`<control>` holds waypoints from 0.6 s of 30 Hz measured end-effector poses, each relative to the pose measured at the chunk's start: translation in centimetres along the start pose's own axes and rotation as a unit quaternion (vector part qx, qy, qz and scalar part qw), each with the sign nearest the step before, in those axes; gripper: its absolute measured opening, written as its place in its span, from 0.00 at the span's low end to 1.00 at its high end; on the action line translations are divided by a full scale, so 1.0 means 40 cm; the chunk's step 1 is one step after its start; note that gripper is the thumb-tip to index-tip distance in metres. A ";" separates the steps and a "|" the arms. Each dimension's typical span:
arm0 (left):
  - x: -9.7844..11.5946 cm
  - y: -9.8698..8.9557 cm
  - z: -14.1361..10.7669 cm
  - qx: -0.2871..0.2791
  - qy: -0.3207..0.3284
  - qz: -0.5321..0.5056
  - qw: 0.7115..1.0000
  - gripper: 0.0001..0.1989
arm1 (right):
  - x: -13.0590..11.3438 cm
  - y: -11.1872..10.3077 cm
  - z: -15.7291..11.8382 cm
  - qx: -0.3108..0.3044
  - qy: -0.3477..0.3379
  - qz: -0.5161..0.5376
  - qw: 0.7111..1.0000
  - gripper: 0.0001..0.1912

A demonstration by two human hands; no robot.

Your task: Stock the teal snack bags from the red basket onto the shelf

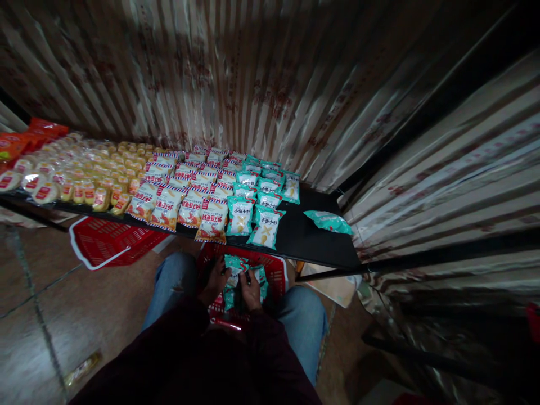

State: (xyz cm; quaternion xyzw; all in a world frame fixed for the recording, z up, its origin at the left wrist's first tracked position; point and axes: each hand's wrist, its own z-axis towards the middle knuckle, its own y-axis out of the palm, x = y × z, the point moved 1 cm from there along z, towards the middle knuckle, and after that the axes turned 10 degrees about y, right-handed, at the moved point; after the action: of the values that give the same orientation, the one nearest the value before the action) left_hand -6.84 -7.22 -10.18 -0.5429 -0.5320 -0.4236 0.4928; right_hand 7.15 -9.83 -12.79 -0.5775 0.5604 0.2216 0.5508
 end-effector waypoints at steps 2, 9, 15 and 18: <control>0.017 0.000 0.003 0.003 -0.020 -0.028 0.999 0.25 | -0.011 -0.007 -0.003 -0.002 0.015 0.009 1.000 0.29; 0.079 0.006 -0.005 0.004 -0.042 -0.107 0.993 0.22 | -0.081 -0.051 -0.024 -0.015 0.041 0.078 0.996 0.26; 0.105 0.026 -0.038 0.015 -0.053 -0.156 0.986 0.26 | -0.127 -0.070 -0.062 -0.019 0.064 0.136 0.989 0.21; 0.119 0.040 -0.055 0.016 -0.042 -0.174 0.984 0.29 | -0.149 -0.074 -0.082 -0.033 0.077 0.155 0.984 0.21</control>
State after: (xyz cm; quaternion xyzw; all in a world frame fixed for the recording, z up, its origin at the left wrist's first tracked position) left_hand -4.77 -8.53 -5.29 -0.4518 -0.6450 -0.4711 0.3974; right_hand 6.98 -11.02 -5.47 -0.5166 0.6764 0.2772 0.4458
